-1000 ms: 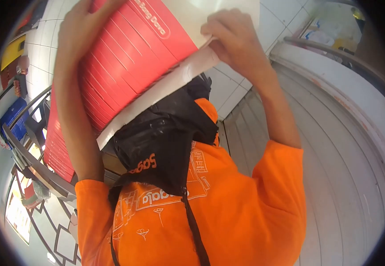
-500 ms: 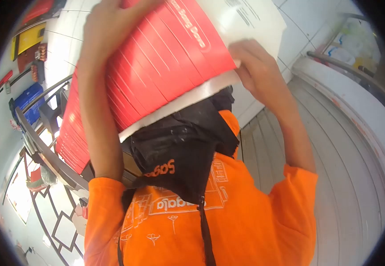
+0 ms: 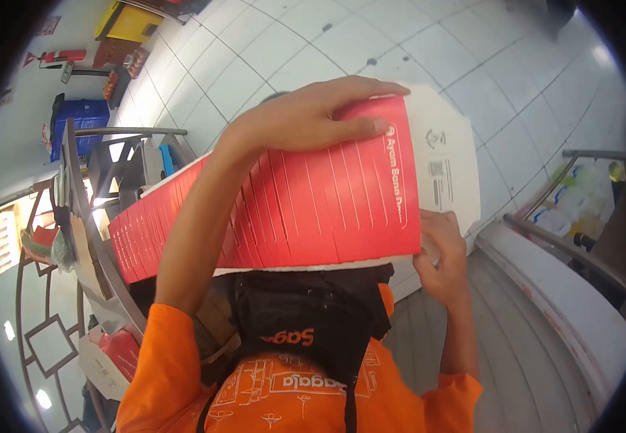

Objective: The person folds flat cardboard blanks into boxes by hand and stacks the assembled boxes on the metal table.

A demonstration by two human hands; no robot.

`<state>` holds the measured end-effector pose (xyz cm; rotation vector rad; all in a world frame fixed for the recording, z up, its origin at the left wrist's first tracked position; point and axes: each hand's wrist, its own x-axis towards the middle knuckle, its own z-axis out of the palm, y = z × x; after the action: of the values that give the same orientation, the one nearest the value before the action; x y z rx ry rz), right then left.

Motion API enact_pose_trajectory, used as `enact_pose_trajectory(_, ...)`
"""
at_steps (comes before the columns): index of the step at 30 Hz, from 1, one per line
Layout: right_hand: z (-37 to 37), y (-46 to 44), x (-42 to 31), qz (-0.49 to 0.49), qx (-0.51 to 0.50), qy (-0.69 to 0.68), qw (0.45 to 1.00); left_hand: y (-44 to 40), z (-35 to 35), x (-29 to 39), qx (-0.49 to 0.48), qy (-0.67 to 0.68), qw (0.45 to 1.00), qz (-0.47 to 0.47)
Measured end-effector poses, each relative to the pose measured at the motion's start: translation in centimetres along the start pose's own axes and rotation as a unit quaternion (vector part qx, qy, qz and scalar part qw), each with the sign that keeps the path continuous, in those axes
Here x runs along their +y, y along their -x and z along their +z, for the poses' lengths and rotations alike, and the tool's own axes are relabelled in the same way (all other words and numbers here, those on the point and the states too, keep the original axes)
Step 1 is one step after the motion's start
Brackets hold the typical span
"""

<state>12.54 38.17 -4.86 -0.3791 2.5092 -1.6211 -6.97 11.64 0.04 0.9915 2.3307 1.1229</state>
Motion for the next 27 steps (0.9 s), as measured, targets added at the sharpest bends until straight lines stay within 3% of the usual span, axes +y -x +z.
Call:
enact_pose_trajectory(2,-0.6,-0.3,-1.2,-0.046,0.046,-0.055,0.996,-1.2,-1.5,-0.2,-0.063,0.048,0.997,-0.027)
enact_pose_trajectory(4,0.3,0.0,-2.1,-0.011,0.069,-0.161,0.984,-2.8,-2.0,-0.9,-0.137,0.093,0.984,-0.073)
enact_pose_trajectory(5,0.9,0.4,-2.5,0.011,0.08,-0.212,0.974,-3.0,-1.3,-0.6,-0.121,0.15,0.977,-0.091)
enact_pose_trajectory(8,3.4,1.9,-2.8,0.093,0.122,-0.195,0.969,-3.2,-0.6,-0.9,-0.11,0.173,0.972,-0.115)
enact_pose_trajectory(14,5.8,2.6,-1.8,0.14,0.182,-0.248,0.941,-3.0,-1.2,0.5,-0.104,0.164,0.973,-0.128)
enact_pose_trajectory(18,6.8,2.1,-2.3,0.153,0.221,-0.214,0.939,-3.3,0.5,-2.0,-0.103,0.179,0.976,-0.071)
enact_pose_trajectory(19,6.2,3.8,-0.8,0.213,0.181,-0.206,0.938,-3.2,0.8,-2.1,-0.106,0.195,0.973,-0.065)
enact_pose_trajectory(21,6.0,5.9,2.3,0.24,0.202,-0.065,0.947,-3.5,1.0,-3.3,-0.107,0.191,0.975,-0.023)
enact_pose_trajectory(23,3.8,5.6,4.4,0.164,0.15,0.129,0.966,-4.2,1.2,-4.7,-0.071,0.165,0.983,0.02)
enact_pose_trajectory(24,2.6,4.5,3.2,0.219,0.132,0.073,0.964,-4.2,1.7,-5.1,-0.013,0.154,0.988,0.016)
enact_pose_trajectory(25,2.5,2.3,2.0,0.274,0.187,-0.024,0.943,-3.4,1.1,-3.8,0.034,0.132,0.99,0.023)
enact_pose_trajectory(26,1.4,1.0,0.9,0.243,0.161,0.018,0.956,-2.9,1.1,-3.0,0.117,0.083,0.99,0.013)
enact_pose_trajectory(27,0.5,-1.0,-0.9,0.217,0.095,-0.032,0.971,-1.5,0.4,-1.9,0.181,0.046,0.982,0.035)
